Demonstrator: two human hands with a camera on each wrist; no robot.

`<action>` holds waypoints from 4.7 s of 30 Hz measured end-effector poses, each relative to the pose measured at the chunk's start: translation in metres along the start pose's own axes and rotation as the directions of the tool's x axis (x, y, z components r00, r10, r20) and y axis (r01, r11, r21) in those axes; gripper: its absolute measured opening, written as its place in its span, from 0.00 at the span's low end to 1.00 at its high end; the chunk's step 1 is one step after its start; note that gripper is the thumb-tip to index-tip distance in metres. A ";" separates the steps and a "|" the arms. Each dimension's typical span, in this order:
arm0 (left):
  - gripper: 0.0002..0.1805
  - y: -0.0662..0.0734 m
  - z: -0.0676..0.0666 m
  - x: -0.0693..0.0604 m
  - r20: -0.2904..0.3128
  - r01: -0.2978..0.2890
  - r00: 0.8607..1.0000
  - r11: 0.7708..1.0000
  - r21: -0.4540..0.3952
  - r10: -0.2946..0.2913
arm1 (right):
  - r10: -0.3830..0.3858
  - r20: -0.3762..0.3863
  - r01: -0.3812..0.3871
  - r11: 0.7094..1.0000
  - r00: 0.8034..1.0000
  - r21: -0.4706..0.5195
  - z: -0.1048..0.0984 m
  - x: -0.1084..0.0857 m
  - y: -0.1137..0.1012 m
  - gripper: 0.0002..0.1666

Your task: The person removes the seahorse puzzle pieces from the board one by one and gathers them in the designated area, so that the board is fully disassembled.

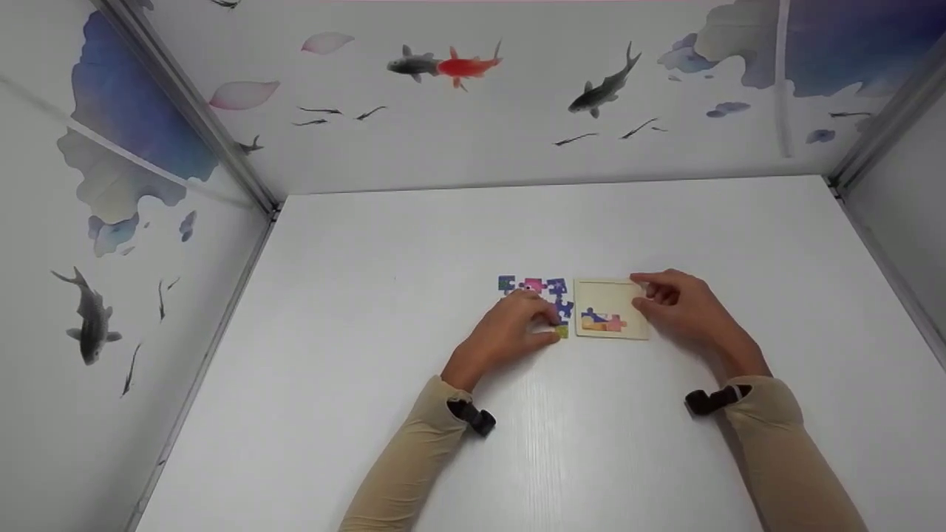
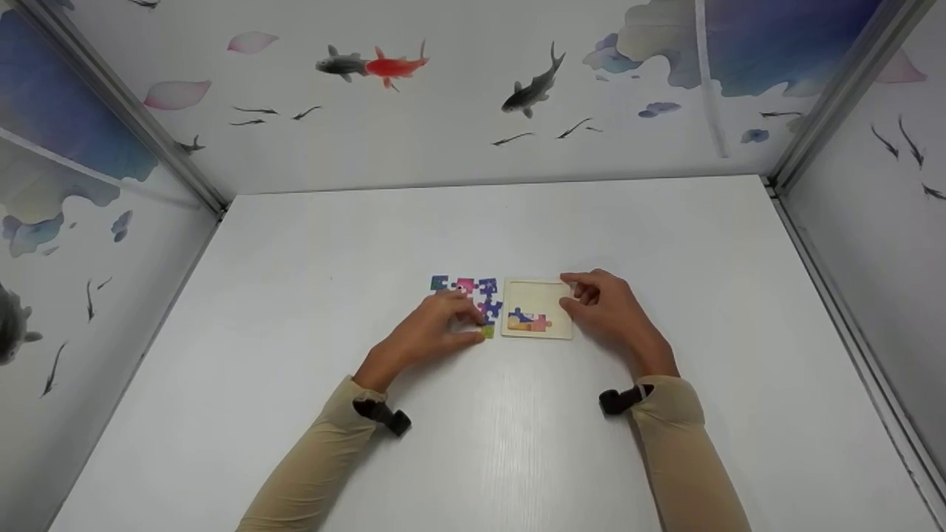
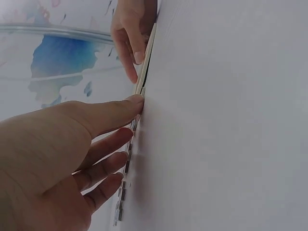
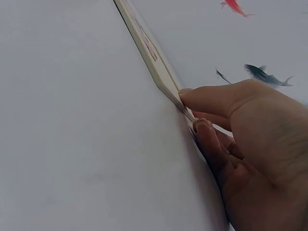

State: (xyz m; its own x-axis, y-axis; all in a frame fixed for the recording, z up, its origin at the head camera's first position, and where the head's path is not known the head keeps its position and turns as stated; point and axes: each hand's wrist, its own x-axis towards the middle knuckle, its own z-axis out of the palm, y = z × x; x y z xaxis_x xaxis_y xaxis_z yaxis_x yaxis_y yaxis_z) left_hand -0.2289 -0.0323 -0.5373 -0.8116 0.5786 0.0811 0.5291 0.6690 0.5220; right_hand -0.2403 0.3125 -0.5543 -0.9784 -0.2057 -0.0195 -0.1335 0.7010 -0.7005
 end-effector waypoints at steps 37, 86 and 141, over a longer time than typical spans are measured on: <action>0.16 0.057 0.035 0.048 0.099 -0.039 0.994 0.996 -0.084 0.048 | -0.024 -0.014 0.025 0.999 1.000 0.027 0.001 0.002 0.000 0.27; 0.16 0.072 0.042 0.045 0.075 -0.039 0.996 0.997 -0.064 0.044 | -0.062 -0.050 0.064 0.997 0.997 0.040 0.001 0.003 0.003 0.26; 0.19 -0.024 -0.023 -0.014 0.056 -0.056 0.997 0.995 -0.086 0.061 | 0.046 -0.022 -0.046 0.999 0.999 0.028 0.001 -0.003 0.001 0.30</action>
State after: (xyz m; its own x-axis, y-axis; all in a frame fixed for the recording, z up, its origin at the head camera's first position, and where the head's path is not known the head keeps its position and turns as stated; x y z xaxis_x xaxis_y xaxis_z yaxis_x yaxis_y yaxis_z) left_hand -0.2361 -0.0674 -0.5319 -0.7625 0.6436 0.0657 0.5510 0.5929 0.5873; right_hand -0.2372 0.3129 -0.5554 -0.9867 -0.1582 -0.0365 -0.0842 0.6907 -0.7183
